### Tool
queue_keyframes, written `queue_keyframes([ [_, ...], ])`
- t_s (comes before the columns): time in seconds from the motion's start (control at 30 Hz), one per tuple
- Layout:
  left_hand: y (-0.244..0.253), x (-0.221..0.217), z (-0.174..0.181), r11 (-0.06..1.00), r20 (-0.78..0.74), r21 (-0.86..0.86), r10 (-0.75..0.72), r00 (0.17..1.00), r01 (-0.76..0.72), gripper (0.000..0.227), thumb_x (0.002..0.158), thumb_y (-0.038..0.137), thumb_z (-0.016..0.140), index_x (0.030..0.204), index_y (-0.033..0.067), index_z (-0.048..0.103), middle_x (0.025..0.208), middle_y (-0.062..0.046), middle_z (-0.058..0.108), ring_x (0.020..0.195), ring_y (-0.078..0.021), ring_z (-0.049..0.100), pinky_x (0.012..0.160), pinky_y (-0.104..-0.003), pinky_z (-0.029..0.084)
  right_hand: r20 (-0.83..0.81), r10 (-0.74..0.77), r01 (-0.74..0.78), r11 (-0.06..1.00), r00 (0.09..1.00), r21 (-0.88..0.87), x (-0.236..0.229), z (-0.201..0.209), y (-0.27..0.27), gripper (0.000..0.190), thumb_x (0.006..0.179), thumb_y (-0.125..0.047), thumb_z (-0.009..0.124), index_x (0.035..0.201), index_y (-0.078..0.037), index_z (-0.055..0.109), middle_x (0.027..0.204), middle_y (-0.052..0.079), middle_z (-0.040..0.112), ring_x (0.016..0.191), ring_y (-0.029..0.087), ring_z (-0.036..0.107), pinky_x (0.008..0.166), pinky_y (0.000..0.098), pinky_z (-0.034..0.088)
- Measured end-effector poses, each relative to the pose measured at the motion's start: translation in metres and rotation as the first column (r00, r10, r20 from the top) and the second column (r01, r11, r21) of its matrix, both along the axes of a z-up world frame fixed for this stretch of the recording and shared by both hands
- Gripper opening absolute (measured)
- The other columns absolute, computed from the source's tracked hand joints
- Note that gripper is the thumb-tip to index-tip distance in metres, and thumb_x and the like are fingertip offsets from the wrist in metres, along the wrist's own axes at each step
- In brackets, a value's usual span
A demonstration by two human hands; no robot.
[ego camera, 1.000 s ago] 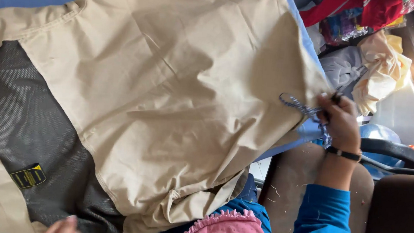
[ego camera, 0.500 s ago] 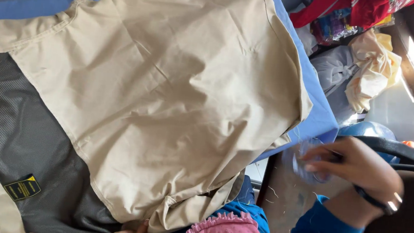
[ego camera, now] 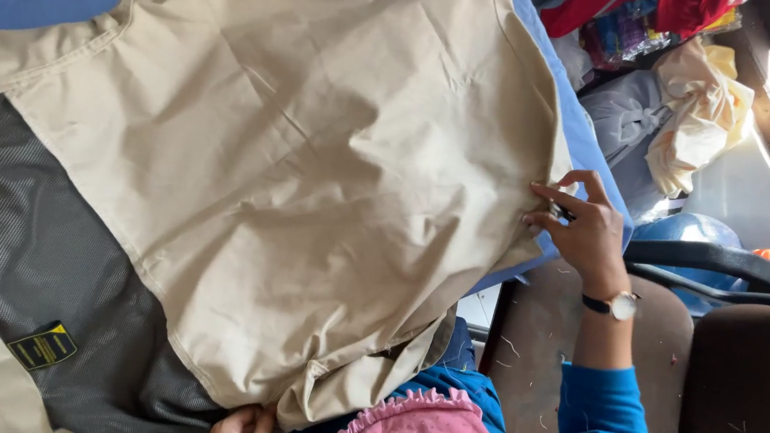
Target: The person uses a small blade to cut along the seams and edges of a beige garment laid out on a blue table. They adjust the fabric and continue cutting along different sections of the garment.
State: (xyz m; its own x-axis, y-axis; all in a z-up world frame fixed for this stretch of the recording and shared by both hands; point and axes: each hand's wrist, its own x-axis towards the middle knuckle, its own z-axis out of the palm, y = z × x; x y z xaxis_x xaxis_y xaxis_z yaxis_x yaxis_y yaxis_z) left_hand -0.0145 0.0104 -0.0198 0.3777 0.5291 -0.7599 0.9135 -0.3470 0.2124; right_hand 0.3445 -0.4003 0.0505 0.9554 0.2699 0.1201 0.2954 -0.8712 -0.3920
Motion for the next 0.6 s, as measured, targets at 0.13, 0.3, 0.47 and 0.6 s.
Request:
queue_keyframes([
  [0.13,0.007,-0.021,-0.012,0.992,0.14,0.022,0.118,0.983,-0.122,0.032,0.078,0.038,0.075,0.06,0.0119,0.076,0.047,-0.003,0.073,0.053,-0.0081,0.066,0.056,-0.024,0.05,0.126,-0.066,0.019,0.94,0.99,0.341,0.005,-0.029,-0.001,0.018,0.086,-0.01,0.09,0.101,-0.014,0.082,0.116,-0.001,0.055,0.074,0.013,0.054,0.07,0.0259,0.046],
  [0.3,0.017,-0.037,-0.013,0.952,0.285,-0.084,0.306,0.908,-0.294,0.021,0.077,0.013,0.078,0.059,0.0021,0.081,0.052,-0.012,0.082,0.054,-0.0122,0.075,0.064,-0.02,0.057,-0.031,-0.187,0.158,0.719,0.982,0.677,0.005,-0.034,-0.052,0.02,0.094,0.005,0.075,0.089,-0.013,0.073,0.117,0.003,0.057,0.096,0.012,0.061,0.078,0.0196,0.057],
  [0.47,0.013,-0.033,-0.014,0.936,0.372,-0.108,0.35,0.86,-0.334,0.019,0.073,0.007,0.076,0.055,-0.0001,0.076,0.046,-0.015,0.076,0.047,-0.0152,0.071,0.057,-0.023,0.054,-0.222,-0.535,0.495,0.444,0.815,0.747,-0.012,-0.011,-0.114,0.026,0.102,-0.001,0.069,0.083,-0.018,0.065,0.102,-0.007,0.063,0.057,0.002,0.046,0.049,0.0161,0.037],
  [0.6,0.01,-0.031,-0.016,0.94,0.38,-0.107,0.339,0.861,-0.323,0.02,0.073,0.007,0.075,0.053,-0.0003,0.074,0.045,-0.014,0.074,0.046,-0.0151,0.068,0.055,-0.023,0.052,-0.162,-0.487,0.41,0.461,0.858,0.787,-0.027,-0.008,-0.135,0.029,0.12,-0.014,0.066,0.092,-0.007,0.06,0.061,0.0,0.041,0.045,0.009,0.036,0.045,0.0232,0.025],
])
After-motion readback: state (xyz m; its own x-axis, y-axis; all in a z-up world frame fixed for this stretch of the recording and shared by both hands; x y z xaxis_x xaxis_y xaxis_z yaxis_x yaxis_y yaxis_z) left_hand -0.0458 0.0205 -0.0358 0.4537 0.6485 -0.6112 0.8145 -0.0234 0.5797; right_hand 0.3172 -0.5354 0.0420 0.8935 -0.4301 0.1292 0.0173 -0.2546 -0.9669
